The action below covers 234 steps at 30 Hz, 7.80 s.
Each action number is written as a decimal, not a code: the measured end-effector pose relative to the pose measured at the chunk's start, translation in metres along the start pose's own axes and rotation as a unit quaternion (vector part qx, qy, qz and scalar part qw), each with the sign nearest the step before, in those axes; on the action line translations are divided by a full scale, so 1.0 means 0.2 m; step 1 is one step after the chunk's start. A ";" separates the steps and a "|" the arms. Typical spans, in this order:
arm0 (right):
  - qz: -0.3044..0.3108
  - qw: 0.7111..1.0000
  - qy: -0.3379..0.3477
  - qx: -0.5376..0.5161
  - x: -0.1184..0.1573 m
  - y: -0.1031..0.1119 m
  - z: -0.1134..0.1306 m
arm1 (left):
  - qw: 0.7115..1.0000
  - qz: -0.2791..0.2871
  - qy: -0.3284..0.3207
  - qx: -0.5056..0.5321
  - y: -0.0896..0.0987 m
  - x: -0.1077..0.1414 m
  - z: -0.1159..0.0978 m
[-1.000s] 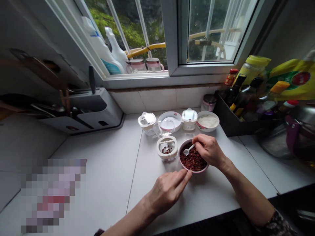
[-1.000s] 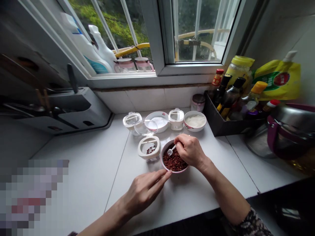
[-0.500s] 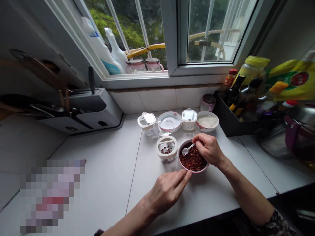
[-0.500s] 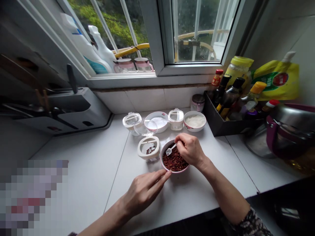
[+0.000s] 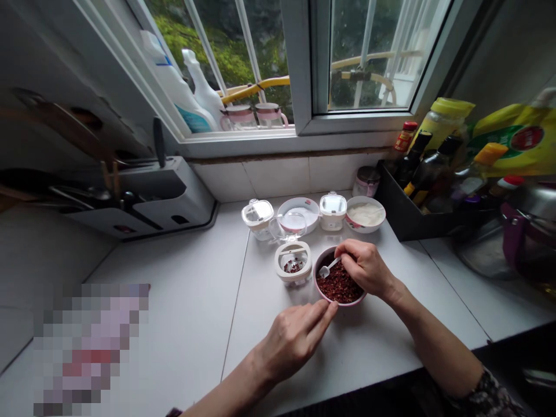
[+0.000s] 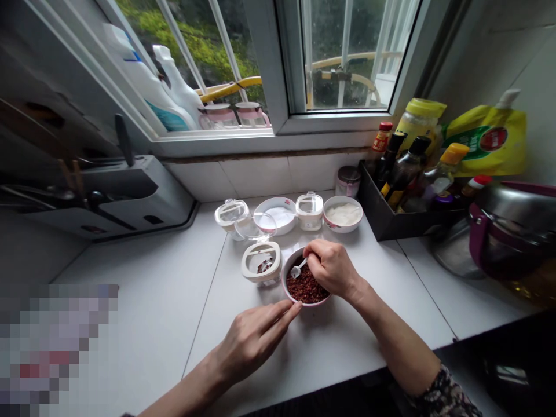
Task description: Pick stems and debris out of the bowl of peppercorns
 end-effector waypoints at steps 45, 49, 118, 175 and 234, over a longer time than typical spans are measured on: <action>-0.024 0.994 -0.055 -0.097 0.00 0.01 -0.05 | 1.000 0.000 0.002 0.002 -0.01 0.01 0.00; -0.020 0.994 -0.057 -0.088 0.00 0.00 -0.05 | 1.000 0.001 0.003 0.003 -0.01 0.00 0.00; 0.057 0.993 -0.072 -0.080 0.00 0.01 -0.07 | 1.000 -0.002 0.001 0.008 0.00 0.00 0.00; -0.136 0.987 0.082 -0.009 0.07 0.13 0.13 | 1.000 -0.002 0.000 -0.001 0.00 0.00 0.00; -0.059 0.947 -0.107 -0.296 0.02 0.03 -0.13 | 1.000 0.003 0.005 0.020 0.01 -0.02 0.00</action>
Point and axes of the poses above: each hand's wrist, its own x-axis away from the middle knuckle, its own y-axis out of the back of the hand, z = x × y, the point moved 8 cm from there along -x, towards the middle knuckle, and after that the axes turned 15 degrees about z, right-handed, at the moved point
